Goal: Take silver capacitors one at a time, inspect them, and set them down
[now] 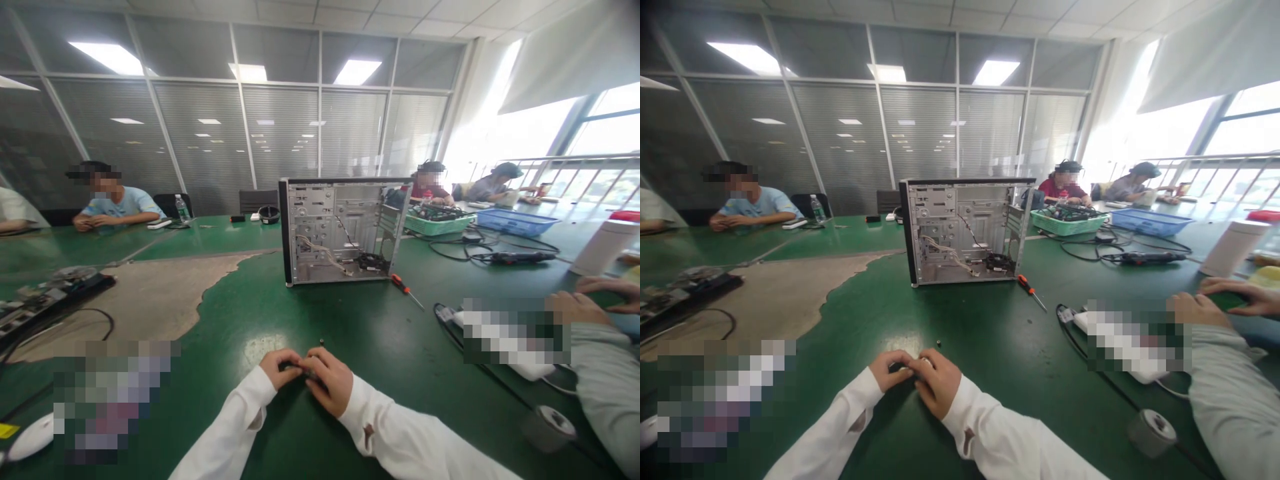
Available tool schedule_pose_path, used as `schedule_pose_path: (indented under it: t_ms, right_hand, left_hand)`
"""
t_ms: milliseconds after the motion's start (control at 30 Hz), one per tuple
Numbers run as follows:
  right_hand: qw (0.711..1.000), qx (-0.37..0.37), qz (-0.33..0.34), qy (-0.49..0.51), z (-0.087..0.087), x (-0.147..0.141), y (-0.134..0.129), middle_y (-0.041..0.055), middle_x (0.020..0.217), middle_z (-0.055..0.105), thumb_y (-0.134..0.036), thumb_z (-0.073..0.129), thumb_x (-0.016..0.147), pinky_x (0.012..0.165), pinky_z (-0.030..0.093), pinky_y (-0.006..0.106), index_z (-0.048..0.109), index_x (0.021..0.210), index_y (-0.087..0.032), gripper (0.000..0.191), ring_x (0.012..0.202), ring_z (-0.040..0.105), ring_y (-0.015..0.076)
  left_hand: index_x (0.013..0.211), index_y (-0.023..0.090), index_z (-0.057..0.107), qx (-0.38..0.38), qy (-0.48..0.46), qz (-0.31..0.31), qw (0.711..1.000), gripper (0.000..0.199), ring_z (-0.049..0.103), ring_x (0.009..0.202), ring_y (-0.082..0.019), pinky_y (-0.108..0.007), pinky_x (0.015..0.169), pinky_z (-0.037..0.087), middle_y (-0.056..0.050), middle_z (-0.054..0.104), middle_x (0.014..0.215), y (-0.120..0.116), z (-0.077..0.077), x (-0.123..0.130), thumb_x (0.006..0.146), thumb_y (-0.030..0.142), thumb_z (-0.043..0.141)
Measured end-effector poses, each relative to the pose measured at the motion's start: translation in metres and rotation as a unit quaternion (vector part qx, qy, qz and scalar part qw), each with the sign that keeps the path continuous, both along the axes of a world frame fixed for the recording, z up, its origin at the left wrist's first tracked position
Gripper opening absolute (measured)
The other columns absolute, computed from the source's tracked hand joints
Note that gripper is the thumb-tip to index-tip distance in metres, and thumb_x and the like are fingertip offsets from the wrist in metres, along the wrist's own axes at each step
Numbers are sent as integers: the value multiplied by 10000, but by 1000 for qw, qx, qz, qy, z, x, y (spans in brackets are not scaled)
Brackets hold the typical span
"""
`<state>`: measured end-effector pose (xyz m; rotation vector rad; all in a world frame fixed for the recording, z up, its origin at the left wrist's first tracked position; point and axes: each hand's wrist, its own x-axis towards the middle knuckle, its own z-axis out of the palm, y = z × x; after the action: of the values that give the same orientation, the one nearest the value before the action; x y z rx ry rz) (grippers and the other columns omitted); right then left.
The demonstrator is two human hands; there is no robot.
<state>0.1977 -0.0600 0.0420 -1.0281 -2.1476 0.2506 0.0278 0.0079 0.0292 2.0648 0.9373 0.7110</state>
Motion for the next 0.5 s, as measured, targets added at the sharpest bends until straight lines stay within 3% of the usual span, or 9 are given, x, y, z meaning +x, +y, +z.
schedule_pose_path:
  t_ms: [167, 300, 500]
  right_hand:
    - [999, 2, -52, 14, -3, 37, -44, 79, 969, 472, -178, 392, 701, 708, 440, 248, 424, 1061, -197, 362, 833, 495, 150]
    - [985, -13, -172, -8, -19, 90, -97, 97, 1022, 466, -215, 376, 758, 783, 417, 250, 320, 1146, -188, 393, 927, 482, 155]
    - [896, 13, -442, -47, -59, 194, -173, 86, 913, 521, -430, 498, 662, 727, 449, 320, 287, 1163, -185, 597, 827, 544, 215]
  left_hand:
    - [741, 126, 585, -36, -23, -8, 999, 162, 597, 702, -156, -272, 701, 440, -49, 662, 712, -1, 4, 3, 659, 255, 530]
    - [756, 134, 576, -36, -21, -17, 999, 158, 599, 705, -149, -272, 707, 441, -44, 663, 713, 0, 6, 2, 663, 253, 530]
    - [783, 139, 571, -56, -26, -40, 997, 176, 599, 714, -147, -263, 698, 447, -42, 662, 726, 2, 6, 0, 685, 274, 514]
